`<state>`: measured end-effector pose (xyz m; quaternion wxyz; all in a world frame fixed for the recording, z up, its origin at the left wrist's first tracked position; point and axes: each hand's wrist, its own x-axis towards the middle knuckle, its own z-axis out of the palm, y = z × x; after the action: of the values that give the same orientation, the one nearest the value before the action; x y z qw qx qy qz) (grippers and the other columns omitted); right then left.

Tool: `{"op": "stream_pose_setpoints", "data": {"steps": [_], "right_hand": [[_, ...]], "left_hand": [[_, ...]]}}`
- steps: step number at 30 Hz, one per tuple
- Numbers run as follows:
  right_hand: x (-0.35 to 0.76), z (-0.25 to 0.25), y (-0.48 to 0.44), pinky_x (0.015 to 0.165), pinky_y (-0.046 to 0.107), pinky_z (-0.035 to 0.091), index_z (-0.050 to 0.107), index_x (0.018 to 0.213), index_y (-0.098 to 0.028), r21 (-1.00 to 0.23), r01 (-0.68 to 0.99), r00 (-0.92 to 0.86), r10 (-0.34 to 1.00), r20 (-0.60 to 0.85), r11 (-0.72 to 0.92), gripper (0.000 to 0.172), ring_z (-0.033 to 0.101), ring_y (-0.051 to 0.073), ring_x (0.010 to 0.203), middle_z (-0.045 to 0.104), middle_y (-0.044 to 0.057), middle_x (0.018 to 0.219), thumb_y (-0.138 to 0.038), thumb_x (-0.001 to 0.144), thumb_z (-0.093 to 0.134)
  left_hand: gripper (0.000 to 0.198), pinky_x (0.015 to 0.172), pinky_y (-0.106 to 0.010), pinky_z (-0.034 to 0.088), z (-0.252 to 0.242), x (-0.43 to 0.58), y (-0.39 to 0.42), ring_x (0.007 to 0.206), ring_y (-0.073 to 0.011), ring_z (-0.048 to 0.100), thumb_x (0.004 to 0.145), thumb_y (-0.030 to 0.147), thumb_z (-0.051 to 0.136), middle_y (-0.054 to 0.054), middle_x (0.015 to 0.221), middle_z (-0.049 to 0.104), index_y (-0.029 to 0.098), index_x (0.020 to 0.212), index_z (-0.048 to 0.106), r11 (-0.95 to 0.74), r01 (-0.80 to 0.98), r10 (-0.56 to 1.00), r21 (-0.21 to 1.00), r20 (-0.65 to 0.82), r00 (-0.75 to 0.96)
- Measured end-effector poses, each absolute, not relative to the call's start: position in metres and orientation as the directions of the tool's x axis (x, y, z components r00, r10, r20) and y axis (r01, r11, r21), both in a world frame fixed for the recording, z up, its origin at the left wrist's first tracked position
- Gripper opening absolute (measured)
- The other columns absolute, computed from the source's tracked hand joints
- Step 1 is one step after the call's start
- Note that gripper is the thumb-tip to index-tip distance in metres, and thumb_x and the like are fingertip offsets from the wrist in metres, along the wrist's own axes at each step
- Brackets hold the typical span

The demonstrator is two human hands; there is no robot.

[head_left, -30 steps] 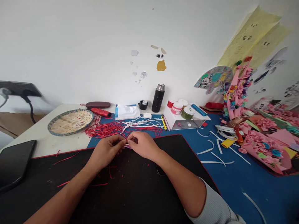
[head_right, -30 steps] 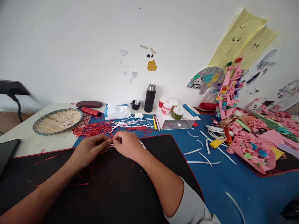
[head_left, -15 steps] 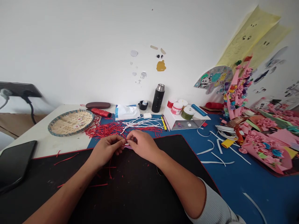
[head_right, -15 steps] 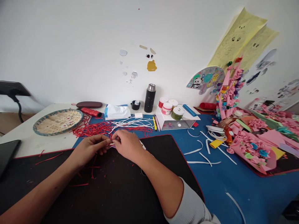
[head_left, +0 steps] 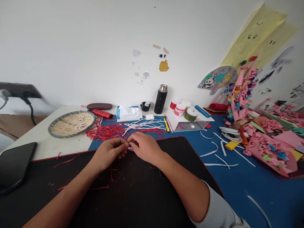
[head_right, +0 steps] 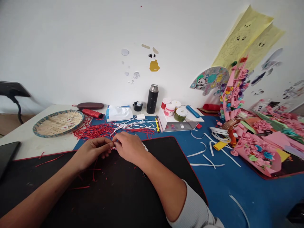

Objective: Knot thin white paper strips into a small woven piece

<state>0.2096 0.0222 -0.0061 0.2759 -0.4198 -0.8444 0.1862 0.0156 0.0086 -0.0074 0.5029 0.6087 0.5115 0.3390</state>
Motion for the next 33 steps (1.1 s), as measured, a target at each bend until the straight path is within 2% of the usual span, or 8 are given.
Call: {"op": "stream_pose_setpoints", "data": {"steps": [4,7,15,21,25,30,33], "right_hand": [[0.209,-0.007,0.023,0.071,0.027,0.038,0.069,0.097,-0.022,-0.586,0.592,-0.479,0.826,0.296,0.553,0.007,0.061,0.015,0.082,0.07,0.001,0.096,-0.018,0.096,0.064],[0.209,-0.01,0.025,0.067,0.026,0.038,0.069,0.094,-0.021,-0.667,0.55,-0.467,0.847,0.254,0.503,0.005,0.06,0.014,0.077,0.071,0.0,0.09,-0.018,0.094,0.065],[0.209,-0.022,0.034,0.064,0.024,0.042,0.072,0.092,-0.019,-0.909,0.356,-0.445,0.894,0.041,0.219,0.013,0.059,0.013,0.072,0.07,0.0,0.082,-0.031,0.093,0.068],[0.208,-0.011,0.031,0.055,0.021,0.04,0.07,0.089,-0.017,-0.971,0.235,-0.474,0.877,-0.082,0.036,0.013,0.051,0.01,0.059,0.061,-0.003,0.07,-0.03,0.093,0.066],[0.208,-0.011,0.031,0.054,0.021,0.04,0.071,0.093,-0.018,-0.959,0.275,-0.471,0.879,-0.078,0.062,0.011,0.051,0.01,0.059,0.061,-0.002,0.071,-0.028,0.092,0.068],[0.208,-0.019,0.032,0.067,0.023,0.045,0.071,0.094,-0.019,-0.928,0.321,-0.45,0.893,0.025,0.188,0.007,0.059,0.012,0.075,0.068,-0.001,0.085,-0.023,0.089,0.07],[0.208,-0.019,0.031,0.067,0.024,0.044,0.07,0.096,-0.019,-0.885,0.387,-0.436,0.897,0.071,0.258,0.007,0.06,0.013,0.075,0.07,-0.001,0.086,-0.022,0.091,0.066]], "left_hand": [[0.036,0.056,-0.028,0.046,-0.006,0.016,0.008,0.057,-0.0174,0.058,0.076,0.056,0.074,0.0,0.063,0.067,0.021,0.071,0.07,0.01,0.297,0.965,0.955,-0.087,0.247],[0.036,0.056,-0.028,0.046,-0.005,0.015,0.008,0.057,-0.0177,0.058,0.077,0.057,0.073,0.0,0.063,0.067,0.022,0.072,0.069,-0.003,0.314,0.97,0.949,-0.073,0.232],[0.036,0.057,-0.028,0.047,-0.003,0.014,0.007,0.057,-0.0177,0.059,0.08,0.058,0.07,0.001,0.062,0.066,0.022,0.073,0.07,-0.049,0.358,0.979,0.932,-0.026,0.201],[0.042,0.054,-0.028,0.048,0.0,0.015,0.007,0.056,-0.0179,0.059,0.075,0.064,0.073,0.001,0.062,0.066,0.022,0.072,0.071,-0.027,0.292,0.982,0.956,-0.029,0.186],[0.045,0.054,-0.028,0.048,0.001,0.015,0.007,0.056,-0.0182,0.059,0.074,0.066,0.073,0.0,0.061,0.066,0.021,0.071,0.071,-0.024,0.289,0.983,0.957,-0.03,0.18],[0.044,0.055,-0.028,0.048,0.0,0.014,0.008,0.057,-0.0179,0.059,0.075,0.065,0.072,0.0,0.062,0.066,0.022,0.07,0.069,-0.024,0.303,0.981,0.953,-0.037,0.192],[0.042,0.055,-0.028,0.047,-0.002,0.013,0.008,0.056,-0.0178,0.059,0.076,0.064,0.072,0.001,0.061,0.065,0.022,0.069,0.068,-0.022,0.317,0.98,0.948,-0.043,0.194]]}}
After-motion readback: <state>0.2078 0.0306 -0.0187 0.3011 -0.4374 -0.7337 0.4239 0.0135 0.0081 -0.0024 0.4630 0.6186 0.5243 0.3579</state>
